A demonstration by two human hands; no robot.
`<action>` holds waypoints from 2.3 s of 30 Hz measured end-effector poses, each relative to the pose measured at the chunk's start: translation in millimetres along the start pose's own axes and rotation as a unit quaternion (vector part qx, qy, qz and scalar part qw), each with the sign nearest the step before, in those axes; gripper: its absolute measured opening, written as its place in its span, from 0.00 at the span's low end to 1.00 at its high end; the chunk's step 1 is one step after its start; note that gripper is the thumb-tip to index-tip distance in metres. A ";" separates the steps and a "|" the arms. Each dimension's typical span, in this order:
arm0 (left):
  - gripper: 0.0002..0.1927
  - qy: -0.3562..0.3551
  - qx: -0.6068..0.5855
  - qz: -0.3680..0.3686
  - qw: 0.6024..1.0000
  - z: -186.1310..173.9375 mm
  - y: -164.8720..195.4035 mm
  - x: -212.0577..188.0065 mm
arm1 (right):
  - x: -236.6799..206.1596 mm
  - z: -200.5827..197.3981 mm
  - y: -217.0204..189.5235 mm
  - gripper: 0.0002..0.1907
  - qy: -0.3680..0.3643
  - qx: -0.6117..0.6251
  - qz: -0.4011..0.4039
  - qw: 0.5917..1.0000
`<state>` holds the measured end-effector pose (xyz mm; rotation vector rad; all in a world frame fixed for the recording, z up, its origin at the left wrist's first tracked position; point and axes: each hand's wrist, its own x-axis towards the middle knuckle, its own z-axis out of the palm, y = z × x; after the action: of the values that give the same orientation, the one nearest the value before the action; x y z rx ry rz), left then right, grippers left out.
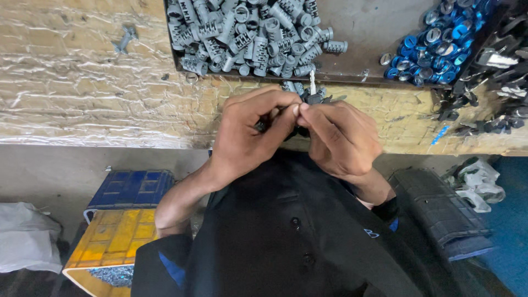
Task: The person assembles padlocks at a workbench. They pick a gray lock body from a tray, insert a key into it, press a blue cylinder component onto the body, and place the assembled padlock onto a growing pile, repeating the cycle.
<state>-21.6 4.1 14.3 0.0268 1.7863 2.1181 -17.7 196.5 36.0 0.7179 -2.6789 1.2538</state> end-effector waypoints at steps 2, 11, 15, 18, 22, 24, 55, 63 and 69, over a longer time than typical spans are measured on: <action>0.05 -0.039 -0.087 -0.061 0.994 -1.4 -1.1 -0.2 | 2.5 -0.3 0.5 0.10 0.021 0.011 0.023 0.999; 0.07 0.023 -0.280 -0.110 0.953 2.4 -9.3 -0.8 | 32.3 -37.4 51.2 0.21 -0.081 -0.094 0.097 0.988; 0.07 0.037 -0.268 -0.110 0.956 -2.5 -5.2 -5.4 | 26.8 -30.8 57.7 0.19 -0.068 -0.201 0.117 0.970; 0.08 0.033 -0.292 -0.112 0.949 -0.2 -3.6 -6.4 | 25.4 -35.6 48.5 0.24 -0.056 -0.321 0.114 0.939; 0.08 0.003 -0.314 -0.098 0.944 3.9 -4.3 1.6 | 25.5 -26.7 43.6 0.22 -0.013 -0.171 0.131 0.976; 0.08 -0.007 -0.324 -0.104 0.940 8.1 1.5 -2.9 | 11.8 -25.3 30.2 0.18 0.038 0.106 0.217 0.970; 0.03 0.038 -0.129 -0.101 0.986 16.5 6.5 -3.4 | -5.4 -22.9 -8.8 0.18 0.008 0.120 0.179 0.976; 0.03 0.115 0.034 0.009 0.993 28.3 13.8 -8.0 | -7.6 -20.8 -10.6 0.17 0.004 0.108 0.170 0.980; 0.04 0.014 0.084 0.036 0.996 3.0 19.7 3.9 | -2.3 -19.8 -9.4 0.18 0.014 0.097 0.143 0.985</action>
<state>-29.8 5.5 32.9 0.1070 2.0028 2.0200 -13.6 206.9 54.9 0.3357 -2.7351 1.5948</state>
